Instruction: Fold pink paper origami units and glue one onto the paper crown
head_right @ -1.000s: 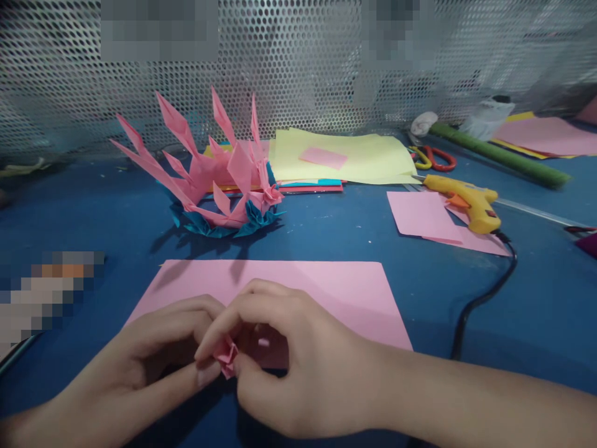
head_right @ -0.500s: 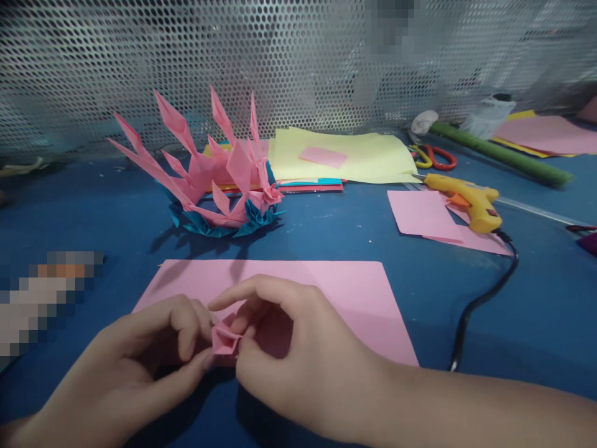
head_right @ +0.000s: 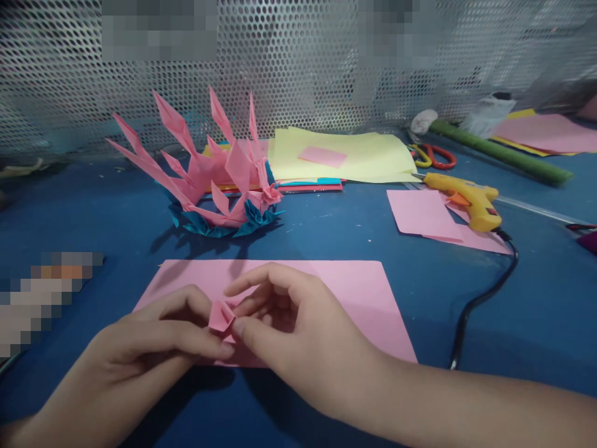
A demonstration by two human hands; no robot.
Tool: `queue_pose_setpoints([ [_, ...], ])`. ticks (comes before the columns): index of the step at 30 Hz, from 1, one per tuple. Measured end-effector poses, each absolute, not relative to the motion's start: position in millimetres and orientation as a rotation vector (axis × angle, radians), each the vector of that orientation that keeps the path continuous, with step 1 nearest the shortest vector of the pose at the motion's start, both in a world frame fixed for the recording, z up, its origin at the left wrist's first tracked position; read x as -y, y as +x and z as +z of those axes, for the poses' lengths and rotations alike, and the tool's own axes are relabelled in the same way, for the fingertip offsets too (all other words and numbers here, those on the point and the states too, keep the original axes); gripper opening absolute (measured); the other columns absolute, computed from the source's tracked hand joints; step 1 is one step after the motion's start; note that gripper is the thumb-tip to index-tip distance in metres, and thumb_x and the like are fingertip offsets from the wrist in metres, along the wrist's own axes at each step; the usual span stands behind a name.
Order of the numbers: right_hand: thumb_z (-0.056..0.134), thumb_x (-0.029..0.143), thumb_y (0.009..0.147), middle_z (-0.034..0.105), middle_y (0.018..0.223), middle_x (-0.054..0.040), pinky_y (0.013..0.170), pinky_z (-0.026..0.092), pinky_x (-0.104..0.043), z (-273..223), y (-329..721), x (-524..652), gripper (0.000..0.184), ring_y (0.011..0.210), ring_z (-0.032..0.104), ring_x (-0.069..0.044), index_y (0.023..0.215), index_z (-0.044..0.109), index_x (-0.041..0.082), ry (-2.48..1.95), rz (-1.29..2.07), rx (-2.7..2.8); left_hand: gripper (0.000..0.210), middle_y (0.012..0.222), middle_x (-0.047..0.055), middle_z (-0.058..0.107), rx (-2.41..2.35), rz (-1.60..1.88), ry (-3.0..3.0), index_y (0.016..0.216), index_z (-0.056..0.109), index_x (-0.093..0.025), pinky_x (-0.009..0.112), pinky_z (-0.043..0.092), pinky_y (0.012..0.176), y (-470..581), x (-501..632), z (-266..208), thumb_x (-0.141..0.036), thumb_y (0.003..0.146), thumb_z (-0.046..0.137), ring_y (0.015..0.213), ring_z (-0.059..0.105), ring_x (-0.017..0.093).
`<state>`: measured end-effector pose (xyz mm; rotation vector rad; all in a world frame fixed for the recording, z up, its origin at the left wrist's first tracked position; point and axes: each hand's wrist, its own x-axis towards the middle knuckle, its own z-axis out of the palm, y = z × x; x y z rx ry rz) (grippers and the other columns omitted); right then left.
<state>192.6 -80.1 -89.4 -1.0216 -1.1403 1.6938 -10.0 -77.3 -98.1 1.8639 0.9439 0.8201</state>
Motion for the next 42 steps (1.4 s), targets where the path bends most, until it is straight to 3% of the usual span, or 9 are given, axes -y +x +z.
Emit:
queue_pose_setpoints([
  [6,0.070,-0.001,0.077,0.067,0.073,0.0089,0.063,0.052,-0.010,-89.6,195.0,81.1,0.027,0.068,0.066,-0.003,0.094,0.066,0.020,-0.958,1.736,1.077,0.051,0.092,-0.007,0.071,-0.958,0.875,1.844,0.090,0.081,-0.041,0.010,0.056,0.070,-7.2,78.5,-92.2,0.000,0.083,0.053,0.080,0.071,0.009],
  [12,0.071,-0.001,0.076,0.065,0.075,0.0078,0.065,0.055,-0.011,-86.6,194.4,80.5,0.028,0.070,0.066,-0.004,0.095,0.065,0.020,-0.911,1.850,1.073,0.035,0.086,-0.002,0.078,-0.970,0.829,1.759,0.083,0.086,-0.036,0.014,0.060,0.071,-4.4,75.3,-84.5,-0.006,0.080,0.069,0.078,0.075,0.013],
  [17,0.074,-0.002,0.076,0.066,0.084,0.0056,0.070,0.057,-0.013,-87.8,198.4,79.8,0.029,0.074,0.066,-0.004,0.095,0.069,0.018,-0.880,1.908,1.121,0.029,0.085,-0.002,0.080,-0.959,0.827,1.644,0.084,0.085,-0.039,0.012,0.060,0.068,-5.1,73.5,-87.3,-0.012,0.078,0.080,0.076,0.075,0.013],
  [22,0.065,0.012,0.092,0.068,0.079,0.0061,0.075,0.057,-0.014,-91.6,201.1,76.9,0.023,0.074,0.067,-0.004,0.114,0.070,0.019,-0.827,1.905,1.098,0.027,0.077,-0.004,0.079,-1.004,0.867,1.597,0.074,0.085,-0.037,0.007,0.057,0.063,-7.1,72.5,-87.9,-0.011,0.071,0.084,0.070,0.074,0.011],
  [25,0.068,0.013,0.090,0.066,0.077,0.0067,0.071,0.055,-0.014,-92.1,199.6,77.7,0.028,0.070,0.065,-0.004,0.117,0.071,0.020,-0.884,1.880,1.126,0.028,0.076,-0.006,0.079,-0.999,0.905,1.603,0.071,0.085,-0.037,0.006,0.056,0.063,-8.2,72.7,-88.0,-0.008,0.069,0.084,0.067,0.073,0.009],
  [30,0.079,0.015,0.079,0.063,0.093,0.0007,0.072,0.056,-0.021,-92.8,198.2,80.5,0.024,0.078,0.065,-0.010,0.102,0.077,0.020,-0.983,1.721,1.337,0.033,0.067,-0.003,0.078,-1.000,0.902,1.624,0.062,0.083,-0.031,0.013,0.059,0.056,-6.2,74.5,-82.4,0.000,0.067,0.074,0.057,0.072,0.012],
  [33,0.080,0.017,0.078,0.063,0.091,-0.0007,0.074,0.056,-0.026,-91.8,199.3,81.0,0.011,0.080,0.065,-0.014,0.086,0.075,0.019,-1.021,1.579,1.464,0.032,0.066,-0.003,0.079,-0.948,0.927,1.591,0.061,0.082,-0.030,0.012,0.058,0.055,-3.1,74.4,-78.6,0.000,0.068,0.073,0.057,0.073,0.012],
  [36,0.081,0.014,0.075,0.065,0.090,-0.0014,0.076,0.054,-0.027,-89.6,199.8,81.4,0.012,0.084,0.064,-0.016,0.077,0.070,0.019,-1.042,1.463,1.573,0.031,0.062,-0.004,0.077,-0.910,0.895,1.554,0.058,0.080,-0.028,0.012,0.058,0.056,-0.9,72.9,-78.1,0.000,0.070,0.072,0.055,0.072,0.010],
  [42,0.074,0.014,0.075,0.068,0.074,0.0003,0.062,0.049,-0.021,-86.8,197.3,84.3,0.006,0.066,0.060,-0.011,0.074,0.069,0.016,-1.061,1.640,1.549,0.026,0.066,-0.005,0.079,-0.941,0.865,1.367,0.058,0.076,-0.024,0.014,0.059,0.061,-1.8,71.9,-83.7,0.000,0.066,0.078,0.060,0.073,0.011],
])
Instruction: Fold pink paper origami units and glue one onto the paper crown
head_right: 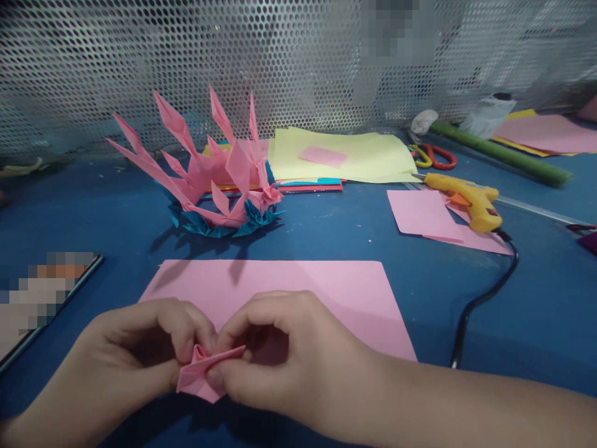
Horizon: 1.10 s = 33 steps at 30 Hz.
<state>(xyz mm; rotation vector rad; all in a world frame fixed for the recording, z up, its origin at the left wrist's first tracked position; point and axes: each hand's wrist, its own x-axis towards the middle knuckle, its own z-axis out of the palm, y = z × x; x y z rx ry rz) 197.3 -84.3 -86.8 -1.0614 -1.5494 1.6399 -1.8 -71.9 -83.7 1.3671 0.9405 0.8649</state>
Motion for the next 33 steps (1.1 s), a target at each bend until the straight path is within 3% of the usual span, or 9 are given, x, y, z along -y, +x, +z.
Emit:
queue_pose_setpoints([
  [9,0.066,0.010,0.067,0.069,0.066,-0.0022,0.051,0.048,-0.019,-92.7,189.6,90.0,0.006,0.056,0.060,-0.011,0.067,0.069,0.015,-1.088,1.429,1.551,0.030,0.065,-0.006,0.075,-0.984,0.872,1.437,0.062,0.079,-0.025,0.010,0.054,0.061,-8.5,75.5,-93.4,0.005,0.063,0.078,0.060,0.068,0.009],
  [18,0.065,0.000,0.069,0.076,0.069,-0.0019,0.060,0.053,-0.011,-92.4,191.1,90.1,0.017,0.060,0.070,-0.009,0.072,0.071,0.015,-0.945,0.844,1.745,0.024,0.078,-0.003,0.085,-0.987,0.903,1.436,0.074,0.085,-0.031,0.009,0.058,0.068,-3.3,75.7,-90.9,-0.006,0.072,0.081,0.071,0.078,0.013],
  [24,0.067,0.003,0.072,0.074,0.070,-0.0018,0.060,0.054,-0.012,-97.0,192.2,90.7,0.014,0.061,0.069,-0.009,0.069,0.065,0.017,-0.931,0.731,1.729,0.044,0.081,-0.009,0.084,-1.024,0.949,1.465,0.087,0.085,-0.039,0.012,0.061,0.072,1.4,81.6,-85.3,0.001,0.071,0.073,0.071,0.080,0.013],
  [28,0.070,0.007,0.079,0.076,0.071,-0.0019,0.063,0.055,-0.011,-98.9,189.8,88.7,0.012,0.065,0.071,-0.009,0.072,0.067,0.017,-0.956,0.684,1.734,0.028,0.086,-0.003,0.085,-1.044,0.870,1.476,0.092,0.085,-0.031,0.017,0.062,0.076,0.7,79.7,-86.8,-0.009,0.077,0.074,0.079,0.081,0.018],
  [33,0.069,0.010,0.083,0.077,0.071,-0.0037,0.063,0.056,-0.014,-103.5,186.4,85.9,0.011,0.063,0.072,-0.011,0.074,0.070,0.015,-0.981,0.553,1.843,0.019,0.076,-0.001,0.082,-1.069,0.833,1.367,0.084,0.085,-0.026,0.018,0.061,0.066,0.0,77.9,-89.7,-0.014,0.081,0.070,0.072,0.077,0.017],
])
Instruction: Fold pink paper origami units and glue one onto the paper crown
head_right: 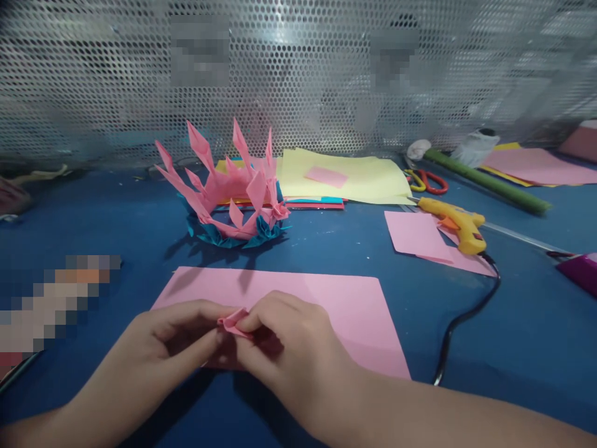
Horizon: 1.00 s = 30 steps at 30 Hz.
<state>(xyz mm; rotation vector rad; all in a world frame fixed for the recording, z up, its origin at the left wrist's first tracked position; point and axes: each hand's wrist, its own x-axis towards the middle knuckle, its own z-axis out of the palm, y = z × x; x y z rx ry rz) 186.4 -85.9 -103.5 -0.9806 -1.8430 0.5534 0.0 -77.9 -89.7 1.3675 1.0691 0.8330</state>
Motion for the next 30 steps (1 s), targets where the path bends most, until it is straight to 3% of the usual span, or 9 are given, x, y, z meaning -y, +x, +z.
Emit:
queue_pose_setpoints([
  [7,0.074,0.013,0.086,0.080,0.078,-0.0051,0.071,0.056,-0.011,-102.4,187.6,89.5,0.004,0.069,0.075,-0.011,0.083,0.076,0.012,-0.917,0.572,1.875,0.018,0.074,-0.001,0.079,-1.129,0.836,1.364,0.083,0.082,-0.023,0.017,0.056,0.062,1.2,76.6,-89.2,-0.012,0.077,0.069,0.073,0.074,0.017],
  [15,0.069,0.005,0.091,0.077,0.085,-0.0057,0.078,0.054,-0.010,-96.2,197.0,80.9,0.010,0.077,0.072,-0.009,0.091,0.077,0.011,-0.785,0.615,1.997,0.021,0.064,-0.002,0.072,-1.106,0.765,1.474,0.086,0.081,-0.019,0.017,0.051,0.053,1.0,73.7,-89.8,-0.023,0.085,0.061,0.054,0.060,0.011],
  [19,0.066,0.006,0.093,0.074,0.083,-0.0058,0.075,0.054,-0.013,-94.3,200.6,79.8,0.013,0.076,0.068,-0.011,0.088,0.077,0.011,-0.771,0.554,2.062,0.028,0.077,-0.001,0.077,-1.032,0.697,1.605,0.091,0.081,-0.022,0.019,0.057,0.069,-2.9,76.6,-94.2,-0.016,0.086,0.053,0.073,0.072,0.015],
  [22,0.065,0.003,0.092,0.073,0.081,-0.0037,0.073,0.054,-0.012,-91.4,200.8,80.4,0.016,0.074,0.068,-0.009,0.085,0.076,0.013,-0.817,0.624,2.010,0.034,0.094,0.001,0.080,-1.014,0.705,1.694,0.108,0.077,-0.023,0.020,0.058,0.080,-2.9,78.9,-94.3,-0.013,0.084,0.056,0.092,0.075,0.019],
  [25,0.071,0.005,0.089,0.074,0.078,-0.0010,0.070,0.053,-0.013,-88.9,198.9,80.2,0.015,0.072,0.069,-0.009,0.081,0.076,0.017,-0.923,0.725,1.925,0.042,0.109,0.000,0.080,-0.921,0.715,1.704,0.122,0.072,-0.029,0.018,0.057,0.083,-0.1,78.8,-90.6,-0.011,0.087,0.057,0.098,0.073,0.017],
  [30,0.081,0.017,0.084,0.078,0.077,0.0019,0.068,0.054,-0.015,-89.3,194.6,80.5,0.010,0.071,0.072,-0.010,0.078,0.074,0.020,-1.040,0.861,1.818,0.046,0.114,-0.003,0.080,-0.911,0.735,1.608,0.118,0.076,-0.033,0.018,0.055,0.084,0.9,77.9,-84.1,-0.008,0.090,0.050,0.096,0.073,0.015],
])
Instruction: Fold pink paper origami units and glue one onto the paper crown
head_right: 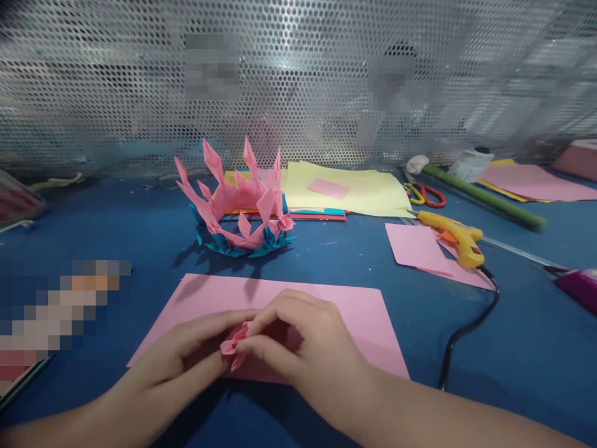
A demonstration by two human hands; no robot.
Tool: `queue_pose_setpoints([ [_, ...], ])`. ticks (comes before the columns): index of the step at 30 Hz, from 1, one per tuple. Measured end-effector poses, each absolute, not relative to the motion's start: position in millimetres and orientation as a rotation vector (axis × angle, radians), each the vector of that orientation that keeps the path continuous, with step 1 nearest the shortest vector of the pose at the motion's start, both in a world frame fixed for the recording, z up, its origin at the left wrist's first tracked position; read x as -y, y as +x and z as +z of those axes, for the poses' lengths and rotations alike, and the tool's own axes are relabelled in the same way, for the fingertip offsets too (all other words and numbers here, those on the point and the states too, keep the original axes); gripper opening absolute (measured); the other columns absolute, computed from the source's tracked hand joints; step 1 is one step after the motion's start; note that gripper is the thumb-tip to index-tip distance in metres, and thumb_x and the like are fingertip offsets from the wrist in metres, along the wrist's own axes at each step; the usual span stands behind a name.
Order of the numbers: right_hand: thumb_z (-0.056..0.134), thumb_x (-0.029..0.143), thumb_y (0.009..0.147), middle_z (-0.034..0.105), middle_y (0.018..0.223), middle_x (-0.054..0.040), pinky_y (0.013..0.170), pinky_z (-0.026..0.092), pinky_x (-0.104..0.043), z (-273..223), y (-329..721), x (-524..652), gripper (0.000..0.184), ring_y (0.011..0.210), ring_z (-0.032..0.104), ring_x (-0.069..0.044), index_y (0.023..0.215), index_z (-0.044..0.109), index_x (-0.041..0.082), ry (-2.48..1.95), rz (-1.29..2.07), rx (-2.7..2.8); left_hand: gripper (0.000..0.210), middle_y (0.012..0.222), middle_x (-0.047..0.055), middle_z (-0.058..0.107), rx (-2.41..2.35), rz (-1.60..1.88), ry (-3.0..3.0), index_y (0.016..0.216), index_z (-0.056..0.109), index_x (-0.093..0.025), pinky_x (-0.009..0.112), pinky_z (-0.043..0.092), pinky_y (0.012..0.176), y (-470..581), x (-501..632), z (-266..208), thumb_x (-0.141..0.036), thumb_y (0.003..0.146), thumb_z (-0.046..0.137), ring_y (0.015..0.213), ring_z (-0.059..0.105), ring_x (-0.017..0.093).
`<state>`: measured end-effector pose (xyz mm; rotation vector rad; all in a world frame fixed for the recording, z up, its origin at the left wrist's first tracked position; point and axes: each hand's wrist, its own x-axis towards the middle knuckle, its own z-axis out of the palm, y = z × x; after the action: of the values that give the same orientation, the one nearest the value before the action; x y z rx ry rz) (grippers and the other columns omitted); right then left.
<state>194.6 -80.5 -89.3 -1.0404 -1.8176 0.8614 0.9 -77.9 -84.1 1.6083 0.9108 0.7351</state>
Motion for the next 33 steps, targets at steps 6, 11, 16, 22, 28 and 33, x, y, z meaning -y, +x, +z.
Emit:
queue_pose_setpoints([
  [6,0.064,0.027,0.099,0.076,0.084,-0.0037,0.072,0.059,-0.018,-98.0,193.3,85.9,0.014,0.075,0.072,-0.012,0.092,0.073,0.019,-0.794,0.557,2.048,0.040,0.108,0.001,0.080,-1.019,0.674,1.503,0.124,0.075,-0.027,0.025,0.056,0.088,-4.2,78.6,-89.9,-0.020,0.089,0.057,0.103,0.072,0.021],
  [11,0.051,0.021,0.105,0.076,0.097,-0.0080,0.085,0.060,-0.022,-98.3,200.7,89.8,0.020,0.091,0.071,-0.015,0.111,0.069,0.016,-0.725,0.516,2.247,0.049,0.100,0.001,0.079,-0.998,0.734,1.401,0.139,0.060,-0.022,0.025,0.053,0.092,-4.8,77.8,-92.6,-0.022,0.090,0.058,0.096,0.071,0.017],
  [16,0.050,0.016,0.105,0.075,0.105,-0.0077,0.094,0.056,-0.019,-97.0,207.7,83.6,0.019,0.100,0.070,-0.013,0.113,0.068,0.016,-0.741,0.481,2.214,0.054,0.083,-0.003,0.078,-0.973,0.761,1.123,0.135,0.048,-0.023,0.018,0.052,0.070,-3.6,71.8,-87.9,-0.025,0.086,0.072,0.077,0.069,0.012],
  [22,0.064,0.012,0.097,0.074,0.088,-0.0040,0.081,0.057,-0.016,-92.8,204.4,78.2,0.008,0.083,0.070,-0.012,0.097,0.071,0.016,-0.773,0.419,2.075,0.044,0.067,-0.006,0.068,-0.927,0.758,1.008,0.099,0.063,-0.019,0.016,0.041,0.054,-4.7,62.5,-88.4,-0.045,0.073,0.088,0.057,0.055,0.007],
  [28,0.062,0.012,0.097,0.075,0.085,-0.0048,0.073,0.058,-0.019,-86.3,202.1,81.2,0.011,0.078,0.069,-0.013,0.095,0.071,0.017,-0.751,0.339,2.098,0.041,0.068,-0.006,0.061,-0.934,0.797,1.134,0.082,0.071,-0.020,0.019,0.039,0.054,-5.4,66.0,-91.4,-0.060,0.076,0.079,0.058,0.047,0.009],
  [33,0.060,0.011,0.097,0.074,0.082,-0.0051,0.069,0.058,-0.020,-87.4,201.1,81.2,0.013,0.075,0.068,-0.013,0.095,0.071,0.017,-0.707,0.414,2.098,0.042,0.068,-0.004,0.061,-0.944,0.747,1.117,0.075,0.070,-0.020,0.020,0.042,0.059,-5.3,68.3,-92.2,-0.061,0.081,0.074,0.062,0.050,0.011],
])
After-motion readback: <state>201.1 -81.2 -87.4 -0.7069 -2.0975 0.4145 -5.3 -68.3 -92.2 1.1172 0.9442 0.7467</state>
